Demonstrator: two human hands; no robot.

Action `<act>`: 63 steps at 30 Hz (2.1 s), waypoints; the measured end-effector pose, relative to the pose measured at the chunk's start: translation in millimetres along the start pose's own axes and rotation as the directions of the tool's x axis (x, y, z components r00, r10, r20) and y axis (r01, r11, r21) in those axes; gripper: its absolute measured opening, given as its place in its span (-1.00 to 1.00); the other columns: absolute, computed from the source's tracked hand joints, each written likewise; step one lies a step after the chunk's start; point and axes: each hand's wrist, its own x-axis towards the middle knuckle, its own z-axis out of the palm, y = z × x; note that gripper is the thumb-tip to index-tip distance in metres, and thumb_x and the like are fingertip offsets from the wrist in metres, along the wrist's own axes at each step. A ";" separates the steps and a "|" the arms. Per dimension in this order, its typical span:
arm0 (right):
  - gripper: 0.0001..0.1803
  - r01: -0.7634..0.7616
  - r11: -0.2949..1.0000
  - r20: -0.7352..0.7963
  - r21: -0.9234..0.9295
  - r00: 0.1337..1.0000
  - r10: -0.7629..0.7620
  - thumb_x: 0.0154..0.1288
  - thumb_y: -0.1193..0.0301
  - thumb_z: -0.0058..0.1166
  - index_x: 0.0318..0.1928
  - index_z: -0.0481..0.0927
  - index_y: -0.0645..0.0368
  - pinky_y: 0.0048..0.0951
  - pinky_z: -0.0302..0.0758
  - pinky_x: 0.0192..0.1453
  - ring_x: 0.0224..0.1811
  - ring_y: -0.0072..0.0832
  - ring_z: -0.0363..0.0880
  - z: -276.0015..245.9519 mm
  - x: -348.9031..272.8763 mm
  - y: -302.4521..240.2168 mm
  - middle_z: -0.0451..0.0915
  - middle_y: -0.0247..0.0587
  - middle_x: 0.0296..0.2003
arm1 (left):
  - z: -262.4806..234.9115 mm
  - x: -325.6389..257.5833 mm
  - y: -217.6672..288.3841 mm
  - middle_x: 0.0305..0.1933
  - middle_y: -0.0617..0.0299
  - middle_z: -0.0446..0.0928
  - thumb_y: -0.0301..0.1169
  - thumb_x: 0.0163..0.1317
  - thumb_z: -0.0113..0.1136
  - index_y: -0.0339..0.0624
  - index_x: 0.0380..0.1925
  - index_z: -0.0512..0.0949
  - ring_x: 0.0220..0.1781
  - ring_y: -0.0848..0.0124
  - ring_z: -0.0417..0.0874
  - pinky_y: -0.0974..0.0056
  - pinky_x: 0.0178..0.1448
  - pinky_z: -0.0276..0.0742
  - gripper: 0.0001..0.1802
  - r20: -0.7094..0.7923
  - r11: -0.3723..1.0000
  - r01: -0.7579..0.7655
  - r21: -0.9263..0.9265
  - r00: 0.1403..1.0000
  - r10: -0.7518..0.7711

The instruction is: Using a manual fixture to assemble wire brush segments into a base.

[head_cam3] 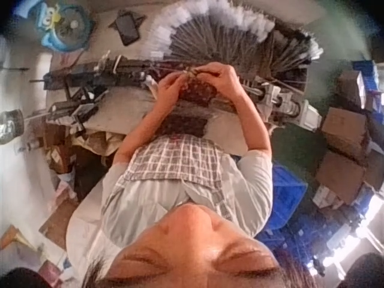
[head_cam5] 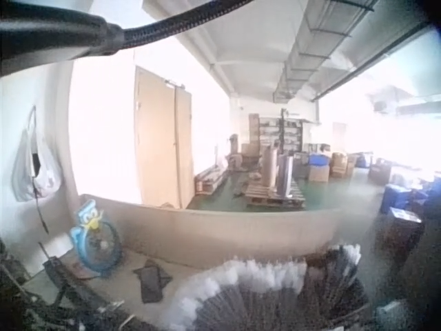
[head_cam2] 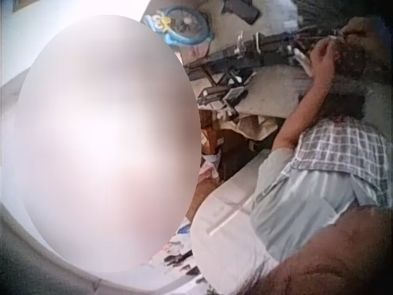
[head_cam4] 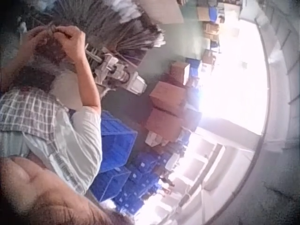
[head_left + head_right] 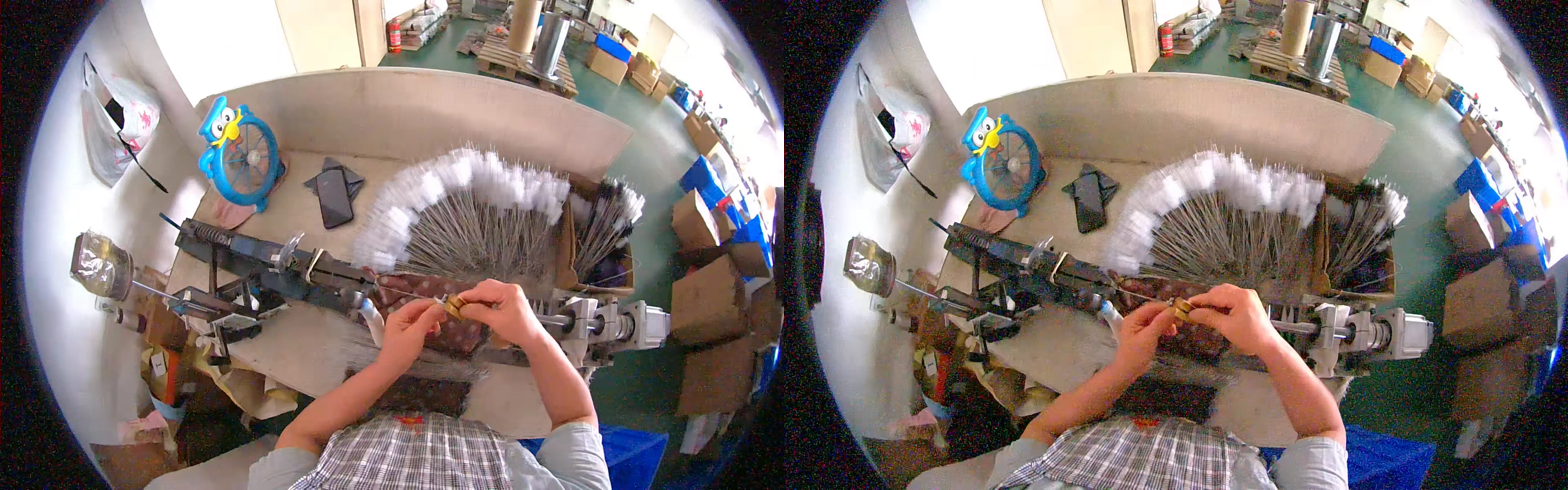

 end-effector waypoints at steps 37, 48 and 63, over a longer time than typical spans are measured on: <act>-0.70 0.292 0.760 -0.128 -0.581 0.889 -0.439 -0.04 0.24 0.22 -0.31 0.62 0.14 -0.29 0.45 -0.16 -0.24 -0.29 0.52 80.3 38.7 -33.7 0.59 -0.25 -0.40 | -14.9 -1.8 31.4 -0.30 0.22 0.53 -0.01 0.37 -0.23 -0.18 -0.21 0.44 -0.24 0.41 0.55 0.29 -0.04 0.41 -0.55 -0.283 0.819 0.044 -0.572 0.927 -0.247; -0.70 0.363 0.692 -0.211 -0.624 0.775 -0.596 -0.11 0.30 0.23 -0.26 0.63 0.04 -0.33 0.37 -0.08 -0.18 -0.41 0.49 80.2 33.3 -22.6 0.57 -0.41 -0.34 | -14.2 0.7 17.6 -0.39 0.31 0.48 -0.35 0.28 0.00 -0.14 -0.40 0.41 -0.33 0.51 0.52 0.38 -0.21 0.47 -0.87 -0.309 0.802 -0.020 -0.597 0.928 -0.206; -0.69 0.415 0.652 -0.089 -0.635 0.799 -0.595 -0.07 0.39 0.21 -0.21 0.62 -0.03 -0.28 0.37 -0.05 -0.14 -0.37 0.49 66.1 23.8 -23.5 0.56 -0.41 -0.24 | -6.7 -2.0 25.4 -0.30 0.24 0.51 -0.46 0.18 0.04 -0.21 -0.34 0.46 -0.29 0.41 0.54 0.26 -0.10 0.50 -0.92 -0.319 0.889 -0.053 -0.456 0.942 -0.107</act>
